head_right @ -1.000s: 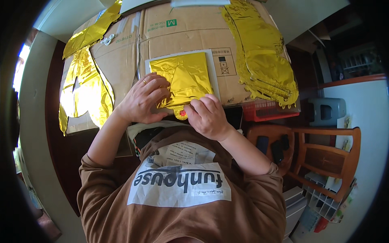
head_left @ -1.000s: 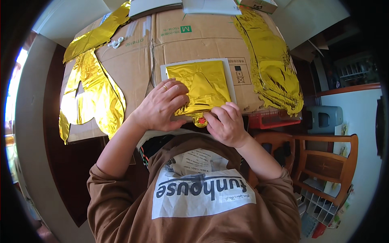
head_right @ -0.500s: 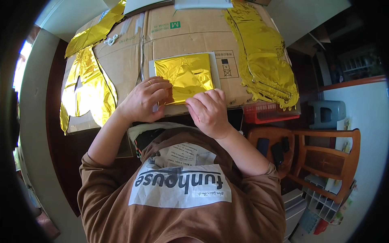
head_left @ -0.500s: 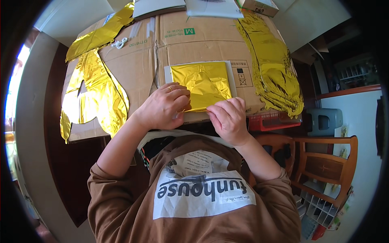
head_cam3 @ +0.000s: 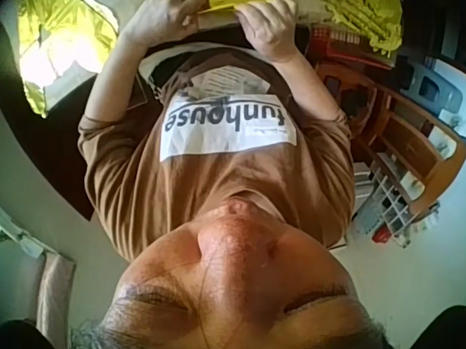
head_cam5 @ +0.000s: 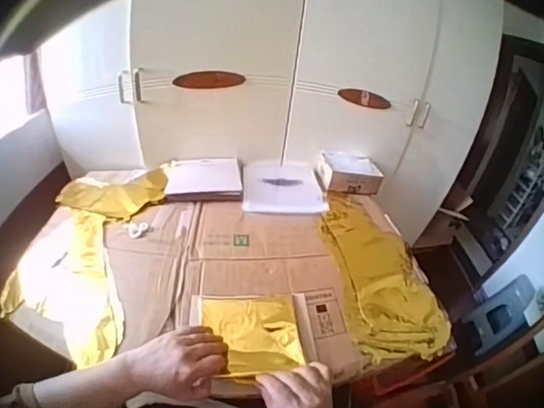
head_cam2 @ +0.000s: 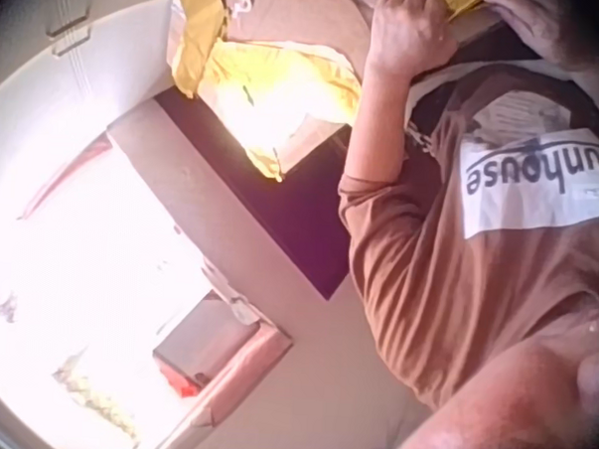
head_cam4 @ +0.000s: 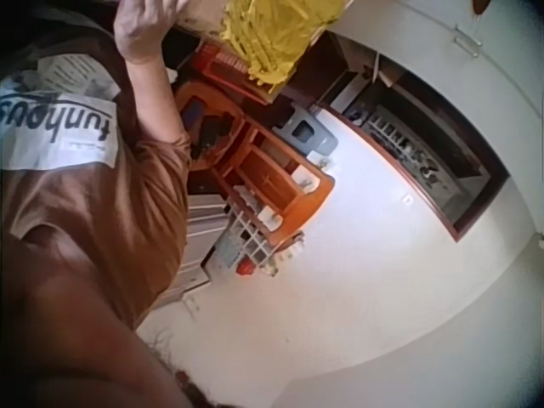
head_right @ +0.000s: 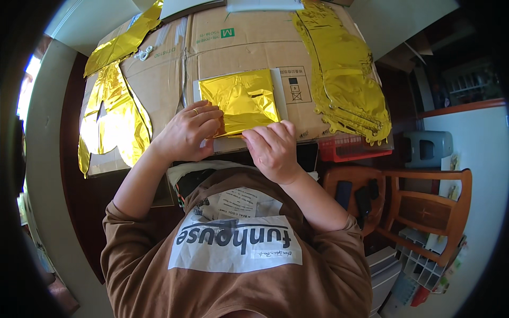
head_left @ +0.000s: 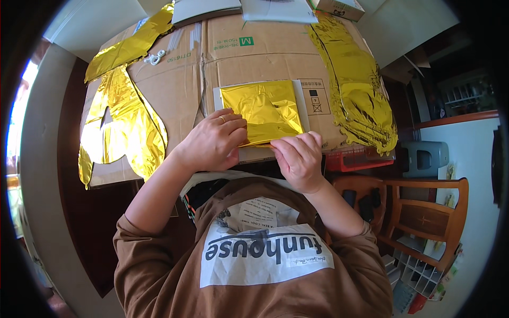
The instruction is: Folding gold-colored balloons and placing them into cardboard packaging inserts.
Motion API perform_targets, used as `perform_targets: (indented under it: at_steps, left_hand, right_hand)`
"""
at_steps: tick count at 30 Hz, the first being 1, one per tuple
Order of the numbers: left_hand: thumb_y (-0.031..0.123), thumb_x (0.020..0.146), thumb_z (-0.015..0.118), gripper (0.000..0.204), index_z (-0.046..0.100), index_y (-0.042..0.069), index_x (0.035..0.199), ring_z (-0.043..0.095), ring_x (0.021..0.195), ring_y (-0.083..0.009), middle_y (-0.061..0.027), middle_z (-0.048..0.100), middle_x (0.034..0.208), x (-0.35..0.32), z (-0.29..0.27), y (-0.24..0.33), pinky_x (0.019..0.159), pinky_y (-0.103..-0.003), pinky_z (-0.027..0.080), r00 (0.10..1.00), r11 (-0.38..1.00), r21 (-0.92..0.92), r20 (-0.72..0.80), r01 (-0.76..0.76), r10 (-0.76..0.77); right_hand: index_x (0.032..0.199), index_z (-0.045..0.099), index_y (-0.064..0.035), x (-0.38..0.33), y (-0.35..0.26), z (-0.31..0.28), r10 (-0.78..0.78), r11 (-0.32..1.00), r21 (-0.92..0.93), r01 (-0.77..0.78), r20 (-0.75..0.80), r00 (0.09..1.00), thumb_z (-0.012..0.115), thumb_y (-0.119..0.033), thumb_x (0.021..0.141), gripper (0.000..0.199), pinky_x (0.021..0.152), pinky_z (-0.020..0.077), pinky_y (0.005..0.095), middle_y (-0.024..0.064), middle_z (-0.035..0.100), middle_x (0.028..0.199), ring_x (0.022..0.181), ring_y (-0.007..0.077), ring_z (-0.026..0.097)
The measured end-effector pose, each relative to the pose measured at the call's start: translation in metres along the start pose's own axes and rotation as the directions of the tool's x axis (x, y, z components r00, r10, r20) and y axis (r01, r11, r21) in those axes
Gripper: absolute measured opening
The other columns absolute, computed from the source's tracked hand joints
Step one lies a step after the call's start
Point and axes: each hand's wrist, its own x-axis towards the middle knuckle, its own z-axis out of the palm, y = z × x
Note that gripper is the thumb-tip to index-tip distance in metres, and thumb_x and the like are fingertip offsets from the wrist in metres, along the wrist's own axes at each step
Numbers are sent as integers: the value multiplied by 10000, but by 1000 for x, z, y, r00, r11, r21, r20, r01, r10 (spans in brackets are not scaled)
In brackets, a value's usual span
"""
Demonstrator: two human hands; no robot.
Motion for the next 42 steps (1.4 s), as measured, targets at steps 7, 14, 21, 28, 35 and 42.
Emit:
perform_targets:
  at_steps: [7, 14, 21, 28, 35, 42]
  left_hand:
    - [33, 707, 672, 225, 606, 28, 921, 687, 1048, -341, -162, 711, 1107, -1, 1, -3, 1049, -492, 505, 998, 997, -57, -26, 55, -57]
    - [42, 715, 691, 239, 624, 15, 942, 697, 1034, -344, -163, 724, 1078, -1, -2, -6, 1043, -463, 516, 992, 980, -152, 11, 125, -125]
    - [73, 686, 728, 304, 623, 14, 965, 686, 1077, -350, -178, 714, 1115, 5, -12, 1, 1060, -462, 503, 990, 980, -147, 58, 138, -130]
    - [32, 683, 720, 267, 606, 19, 924, 694, 1045, -350, -179, 713, 1089, -3, 2, -5, 1034, -460, 520, 997, 994, -77, -30, 75, -78]
    - [42, 790, 681, 200, 638, 13, 984, 705, 895, -356, -159, 712, 930, -2, 6, -14, 830, -437, 568, 979, 971, -176, -89, 164, -182]
    - [113, 922, 641, 163, 657, 18, 1054, 700, 730, -344, -156, 700, 755, 10, -10, -12, 681, -410, 551, 898, 860, -265, 56, 435, -437]
  right_hand:
    - [1029, 712, -118, -2, 0, -6, -86, 994, -63, 87, 11, 996, 728, -139, 827, 204, 831, 403, 368, -32, 637, 926, 817, 170, 564]
    - [1025, 737, -100, -19, 2, -2, -159, 987, -3, 160, 86, 983, 736, -111, 799, 225, 825, 435, 364, 10, 669, 996, 852, 195, 575]
    - [1027, 735, -86, -19, 2, 0, -129, 992, 14, 128, 102, 986, 744, -90, 787, 240, 808, 460, 384, 38, 669, 1027, 861, 215, 585]
    - [1047, 716, -61, -16, 0, 3, -130, 991, 7, 130, 76, 989, 671, -122, 831, 229, 818, 463, 379, 49, 655, 1064, 866, 214, 582]
    - [1025, 697, -76, -11, -1, 4, -58, 998, 37, 57, 21, 998, 712, -78, 810, 215, 777, 455, 378, 34, 668, 1011, 807, 210, 591]
    - [1022, 680, -78, 17, -5, 5, 46, 997, -62, -49, -48, 998, 735, -42, 809, 224, 680, 466, 354, 32, 617, 855, 719, 210, 614]
